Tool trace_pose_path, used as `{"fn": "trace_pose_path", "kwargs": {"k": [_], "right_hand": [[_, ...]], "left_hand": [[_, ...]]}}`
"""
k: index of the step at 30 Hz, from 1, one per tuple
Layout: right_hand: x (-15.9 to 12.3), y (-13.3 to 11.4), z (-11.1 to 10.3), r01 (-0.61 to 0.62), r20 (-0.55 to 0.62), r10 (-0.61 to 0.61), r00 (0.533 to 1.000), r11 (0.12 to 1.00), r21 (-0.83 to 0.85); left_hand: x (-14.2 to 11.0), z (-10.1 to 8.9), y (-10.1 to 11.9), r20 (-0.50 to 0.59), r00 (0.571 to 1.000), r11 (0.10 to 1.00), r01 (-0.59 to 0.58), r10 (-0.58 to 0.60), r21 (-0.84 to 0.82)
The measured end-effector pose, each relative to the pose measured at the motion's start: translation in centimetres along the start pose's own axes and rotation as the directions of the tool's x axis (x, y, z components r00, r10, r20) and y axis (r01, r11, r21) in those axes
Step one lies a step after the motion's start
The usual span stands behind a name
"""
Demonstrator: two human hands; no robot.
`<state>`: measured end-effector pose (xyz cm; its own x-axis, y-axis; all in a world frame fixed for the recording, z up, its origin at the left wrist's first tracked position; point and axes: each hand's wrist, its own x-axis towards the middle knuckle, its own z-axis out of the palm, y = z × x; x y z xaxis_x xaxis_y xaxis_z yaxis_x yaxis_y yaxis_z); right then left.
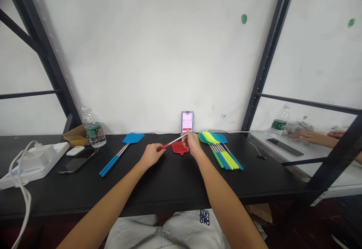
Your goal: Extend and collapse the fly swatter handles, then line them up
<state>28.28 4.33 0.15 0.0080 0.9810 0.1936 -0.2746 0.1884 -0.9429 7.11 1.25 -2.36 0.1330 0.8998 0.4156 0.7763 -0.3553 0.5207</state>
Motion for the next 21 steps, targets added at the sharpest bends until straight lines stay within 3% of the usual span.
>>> {"fn": "trace_pose_path", "kwargs": {"k": [8, 16, 19, 21], "right_hand": [[-0.2, 0.4, 0.4, 0.042, 0.087, -0.038, 0.996, 0.998, -0.041], [0.0, 0.7, 0.4, 0.001, 0.052, 0.004, 0.999, 0.994, -0.108], [0.4, 1.0, -0.2, -0.038, -0.063, 0.02, 0.998, 0.952, -0.303], [0.6, 1.2, -0.6, -0.034, -0.15, -0.063, 0.987, 0.82, -0.572]], "left_hand": [[-0.1, -0.2, 0.4, 0.005, 0.999, 0.999, -0.031, 0.031, -0.027], [-0.5, -0.4, 1.2, 0.041, 0.983, 0.977, -0.174, 0.181, -0.123], [-0.4, -0.6, 1.1, 0.005, 0.989, 0.982, -0.144, 0.146, -0.124], [-0.3, -0.6, 0.9, -0.025, 0.995, 0.988, -0.102, 0.099, -0.116]]}}
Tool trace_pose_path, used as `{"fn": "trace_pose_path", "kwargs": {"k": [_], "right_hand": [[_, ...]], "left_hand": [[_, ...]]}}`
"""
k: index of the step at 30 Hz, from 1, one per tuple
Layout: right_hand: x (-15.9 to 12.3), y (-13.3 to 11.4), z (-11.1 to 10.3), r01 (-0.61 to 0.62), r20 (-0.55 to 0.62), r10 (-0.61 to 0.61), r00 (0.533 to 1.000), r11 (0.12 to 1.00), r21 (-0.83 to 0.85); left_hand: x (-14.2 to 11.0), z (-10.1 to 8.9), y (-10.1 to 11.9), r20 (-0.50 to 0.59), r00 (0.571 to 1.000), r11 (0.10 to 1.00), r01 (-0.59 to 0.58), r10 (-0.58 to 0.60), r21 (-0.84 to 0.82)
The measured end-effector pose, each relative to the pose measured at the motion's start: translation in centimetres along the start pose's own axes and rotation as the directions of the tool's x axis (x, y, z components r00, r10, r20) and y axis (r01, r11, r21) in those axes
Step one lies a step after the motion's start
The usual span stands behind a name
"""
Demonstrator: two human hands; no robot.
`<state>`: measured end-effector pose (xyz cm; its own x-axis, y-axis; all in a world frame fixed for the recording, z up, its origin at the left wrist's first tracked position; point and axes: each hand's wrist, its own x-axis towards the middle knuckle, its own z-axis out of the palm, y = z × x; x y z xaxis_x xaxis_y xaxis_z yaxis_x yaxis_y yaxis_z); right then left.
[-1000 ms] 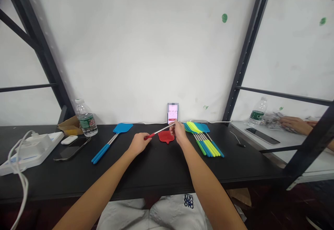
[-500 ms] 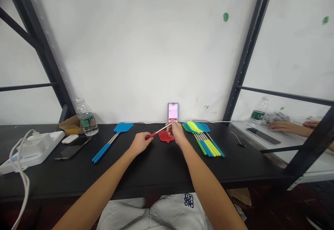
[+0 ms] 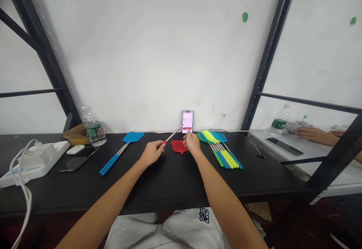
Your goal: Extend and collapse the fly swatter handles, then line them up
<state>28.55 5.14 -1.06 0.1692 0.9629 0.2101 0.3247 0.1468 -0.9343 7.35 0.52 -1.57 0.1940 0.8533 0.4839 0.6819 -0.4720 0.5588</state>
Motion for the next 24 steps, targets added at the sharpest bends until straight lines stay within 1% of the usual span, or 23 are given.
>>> {"fn": "trace_pose_path", "kwargs": {"k": [1, 2, 3, 4, 5, 6, 7, 9, 12, 13, 15, 16, 18, 20, 22, 23, 24], "right_hand": [[0.0, 0.1, -0.1, 0.02, -0.055, -0.03, 0.998, 0.984, -0.176], [-0.1, 0.2, -0.1, 0.022, -0.091, -0.056, 0.994, 0.94, -0.34], [-0.2, 0.3, 0.0, 0.007, -0.108, -0.065, 0.992, 0.881, -0.472], [-0.4, 0.3, 0.1, -0.019, -0.11, -0.052, 0.993, 0.824, -0.566], [-0.6, 0.3, 0.2, -0.047, -0.105, -0.024, 0.994, 0.781, -0.623], [-0.8, 0.3, 0.4, -0.065, -0.095, 0.004, 0.996, 0.756, -0.651], [-1.0, 0.2, 0.7, -0.073, -0.083, 0.024, 0.996, 0.752, -0.655], [-1.2, 0.1, 1.2, -0.078, -0.083, 0.034, 0.996, 0.784, -0.616], [-1.0, 0.3, 1.6, -0.101, -0.108, 0.053, 0.993, 0.853, -0.512], [-0.9, 0.4, 1.7, -0.108, -0.098, 0.07, 0.993, 0.876, -0.47], [-0.5, 0.8, 1.5, -0.1, -0.043, 0.091, 0.995, 0.924, -0.369], [-0.3, 1.1, 1.4, -0.079, -0.007, 0.081, 0.997, 0.947, -0.312], [0.1, 1.5, 1.1, -0.007, 0.046, 0.019, 0.999, 0.972, -0.233], [0.5, 1.6, 0.7, 0.076, 0.06, -0.065, 0.996, 0.975, -0.207], [0.8, 1.5, 0.2, 0.125, 0.015, -0.125, 0.992, 0.977, -0.174], [0.9, 1.3, 0.0, 0.128, -0.021, -0.132, 0.991, 0.984, -0.123], [1.0, 1.1, -0.3, 0.111, -0.039, -0.112, 0.993, 0.993, -0.03]], "left_hand": [[0.0, 0.0, -0.1, -0.012, 1.0, 1.0, 0.013, -0.013, 0.009], [0.1, 0.0, -0.2, -0.02, 1.0, 1.0, 0.02, -0.019, 0.019], [0.1, 0.1, -0.3, -0.025, 0.999, 0.999, 0.021, -0.02, 0.028], [0.1, 0.1, -0.4, -0.027, 0.999, 0.999, 0.018, -0.017, 0.037], [0.0, 0.2, -0.4, -0.026, 1.0, 0.999, 0.014, -0.012, 0.045], [0.0, 0.3, -0.4, -0.024, 1.0, 0.999, 0.009, -0.007, 0.052], [0.0, 0.3, -0.4, -0.023, 1.0, 0.998, 0.005, -0.004, 0.059], [0.0, 0.3, -0.3, -0.025, 1.0, 0.998, 0.004, -0.002, 0.069], [0.0, 0.2, -0.2, -0.032, 0.999, 0.997, 0.004, -0.002, 0.074], [0.0, 0.2, -0.1, -0.034, 0.999, 0.997, 0.006, -0.003, 0.076], [0.0, 0.2, -0.1, -0.045, 0.999, 0.996, 0.019, -0.015, 0.085], [0.0, 0.2, -0.2, -0.055, 0.998, 0.996, 0.03, -0.025, 0.089], [0.1, 0.3, -0.3, -0.077, 0.996, 0.995, 0.046, -0.039, 0.094], [0.1, 0.4, -0.5, -0.097, 0.995, 0.995, 0.048, -0.039, 0.091], [0.2, 0.4, -0.6, -0.115, 0.993, 0.995, 0.047, -0.037, 0.087], [0.2, 0.4, -0.7, -0.122, 0.992, 0.995, 0.049, -0.038, 0.087], [0.1, 0.4, -0.7, -0.127, 0.991, 0.995, 0.053, -0.042, 0.088]]}}
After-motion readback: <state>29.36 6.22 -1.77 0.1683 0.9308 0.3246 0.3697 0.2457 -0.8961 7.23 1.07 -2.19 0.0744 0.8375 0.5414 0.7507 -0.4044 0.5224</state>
